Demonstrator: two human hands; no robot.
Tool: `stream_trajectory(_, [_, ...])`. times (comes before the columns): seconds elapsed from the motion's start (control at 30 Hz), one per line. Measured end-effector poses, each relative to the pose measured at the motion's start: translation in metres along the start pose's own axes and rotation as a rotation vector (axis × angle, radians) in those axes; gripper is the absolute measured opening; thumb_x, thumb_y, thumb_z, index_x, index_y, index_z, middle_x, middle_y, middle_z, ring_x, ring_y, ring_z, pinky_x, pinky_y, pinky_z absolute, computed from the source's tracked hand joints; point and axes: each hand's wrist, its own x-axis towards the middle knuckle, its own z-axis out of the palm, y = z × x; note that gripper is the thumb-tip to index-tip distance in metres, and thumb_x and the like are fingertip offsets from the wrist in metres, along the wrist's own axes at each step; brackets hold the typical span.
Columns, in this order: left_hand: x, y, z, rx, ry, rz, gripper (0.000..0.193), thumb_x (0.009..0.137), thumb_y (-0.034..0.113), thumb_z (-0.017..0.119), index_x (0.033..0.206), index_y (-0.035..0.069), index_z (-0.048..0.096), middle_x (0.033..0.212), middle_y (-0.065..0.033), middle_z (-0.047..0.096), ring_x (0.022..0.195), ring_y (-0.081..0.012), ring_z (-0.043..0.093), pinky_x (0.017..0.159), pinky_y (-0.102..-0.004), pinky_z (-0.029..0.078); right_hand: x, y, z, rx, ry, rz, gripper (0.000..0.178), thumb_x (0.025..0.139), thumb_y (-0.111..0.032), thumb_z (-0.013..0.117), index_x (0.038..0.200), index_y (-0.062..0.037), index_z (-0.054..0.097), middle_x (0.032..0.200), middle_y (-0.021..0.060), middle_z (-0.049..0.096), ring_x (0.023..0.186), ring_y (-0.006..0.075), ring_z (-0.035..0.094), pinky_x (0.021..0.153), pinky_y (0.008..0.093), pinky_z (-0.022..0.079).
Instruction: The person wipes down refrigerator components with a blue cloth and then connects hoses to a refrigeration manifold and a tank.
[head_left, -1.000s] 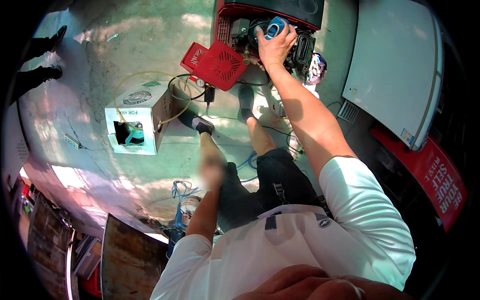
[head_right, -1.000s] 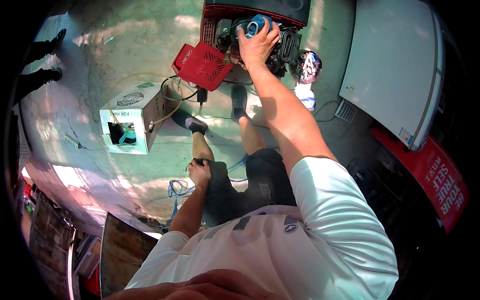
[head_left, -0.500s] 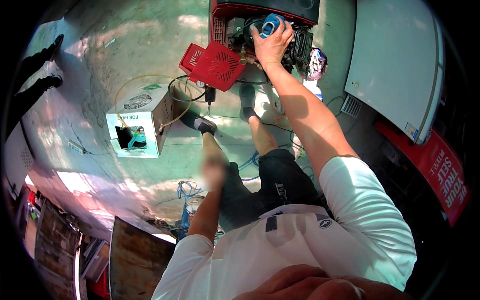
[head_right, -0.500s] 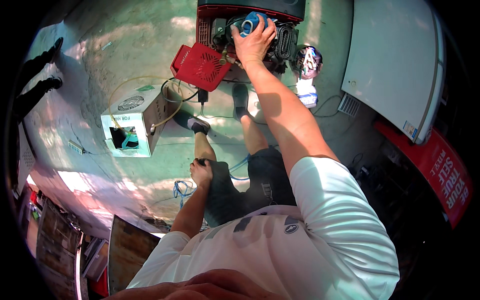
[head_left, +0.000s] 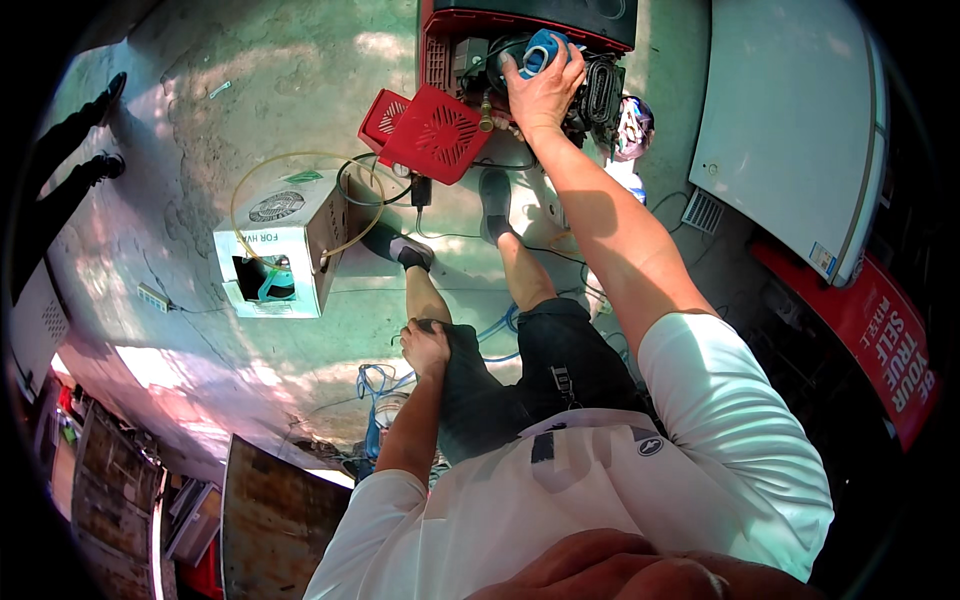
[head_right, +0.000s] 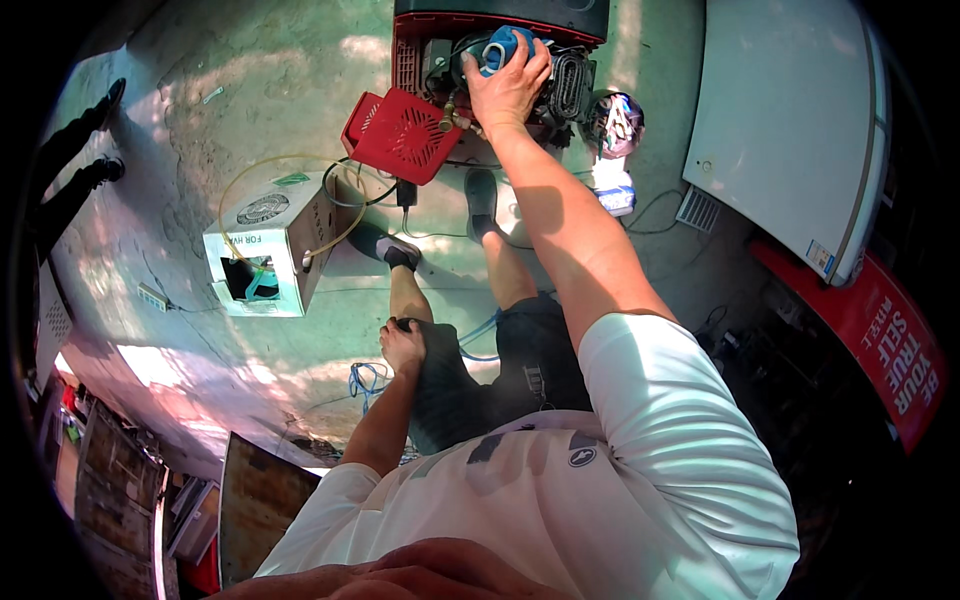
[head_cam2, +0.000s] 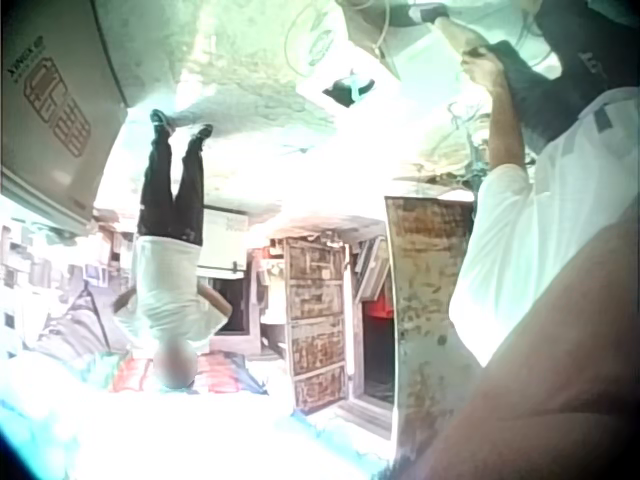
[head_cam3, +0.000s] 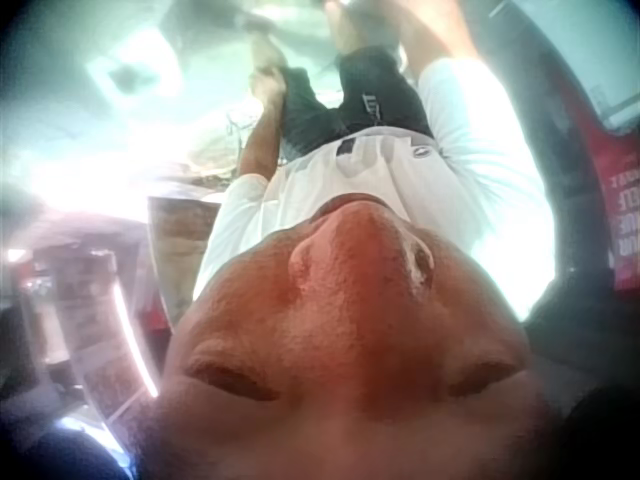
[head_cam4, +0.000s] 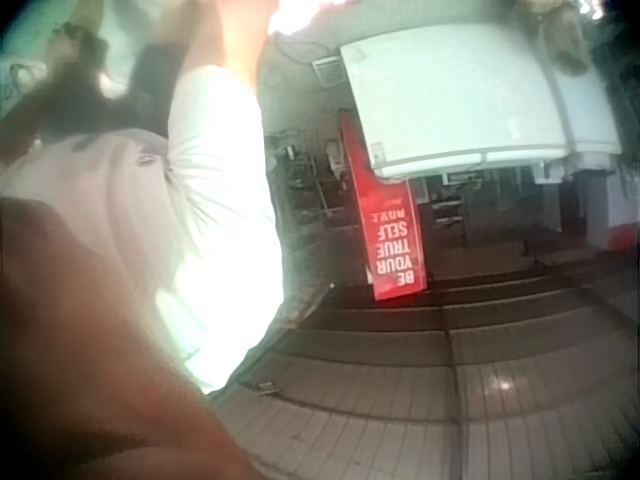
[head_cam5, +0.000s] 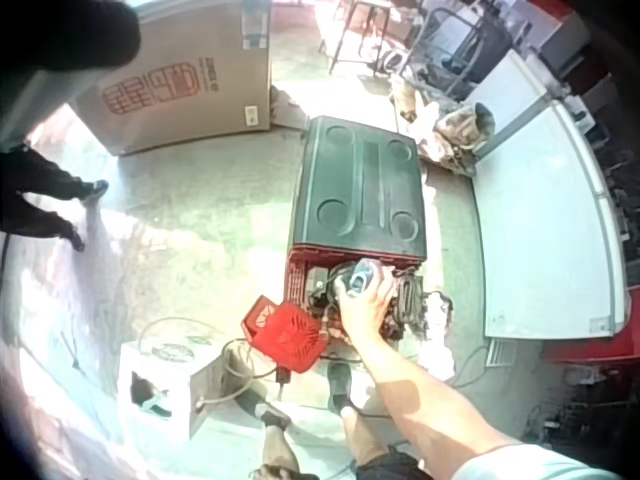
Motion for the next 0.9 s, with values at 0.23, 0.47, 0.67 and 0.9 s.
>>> stream_trajectory(0.23, [0.0, -0.001, 0.001, -0.002, 0.011, 0.005, 0.055, 0.089, 0.042, 0.062, 0.128, 0.004, 0.055, 0.12, -0.0194, 0.059, 0.116, -0.0379, 0.057, 0.095, -0.0501, 0.049, 0.0, -0.002, -0.001, 0.005, 0.003, -0.001, 0.085, 0.069, -0.035, 0.089, 0.137, -0.0081, 0.046, 0.14, 0.0211, 0.039, 0.135, 0.042, 0.033, 0.116, 0.052, 0.03])
stream_trajectory(0.47, [-0.005, 0.01, -0.016, 0.014, -0.074, -0.028, 0.053, 0.094, 0.039, 0.057, 0.134, 0.004, 0.053, 0.128, -0.0196, 0.057, 0.121, -0.0367, 0.056, 0.1, -0.0479, 0.047, 0.0, -0.002, -0.001, -0.021, 0.019, -0.022, 0.084, 0.071, -0.037, 0.088, 0.137, -0.0056, 0.047, 0.139, 0.0208, 0.04, 0.133, 0.0419, 0.036, 0.115, 0.0514, 0.03])
stream_trajectory(0.67, [-0.009, 0.001, -0.014, -0.223, -0.036, 0.109, 0.054, 0.091, 0.041, 0.062, 0.131, 0.005, 0.054, 0.125, -0.0202, 0.057, 0.119, -0.0403, 0.056, 0.099, -0.0507, 0.049, -0.001, -0.001, 0.0, -0.008, 0.027, -0.026, 0.079, 0.074, -0.036, 0.086, 0.136, -0.006, 0.047, 0.139, 0.0211, 0.041, 0.133, 0.0424, 0.036, 0.115, 0.0515, 0.03])
stream_trajectory(0.9, [-0.007, 0.008, -0.025, -0.172, -0.002, 0.084, 0.054, 0.091, 0.04, 0.062, 0.129, 0.003, 0.055, 0.124, -0.0204, 0.058, 0.117, -0.04, 0.057, 0.098, -0.0499, 0.049, 0.0, 0.008, -0.003, 0.067, 0.006, -0.023, 0.067, 0.08, -0.024, 0.08, 0.136, -0.0065, 0.049, 0.139, 0.0223, 0.041, 0.132, 0.0427, 0.039, 0.113, 0.0498, 0.034])
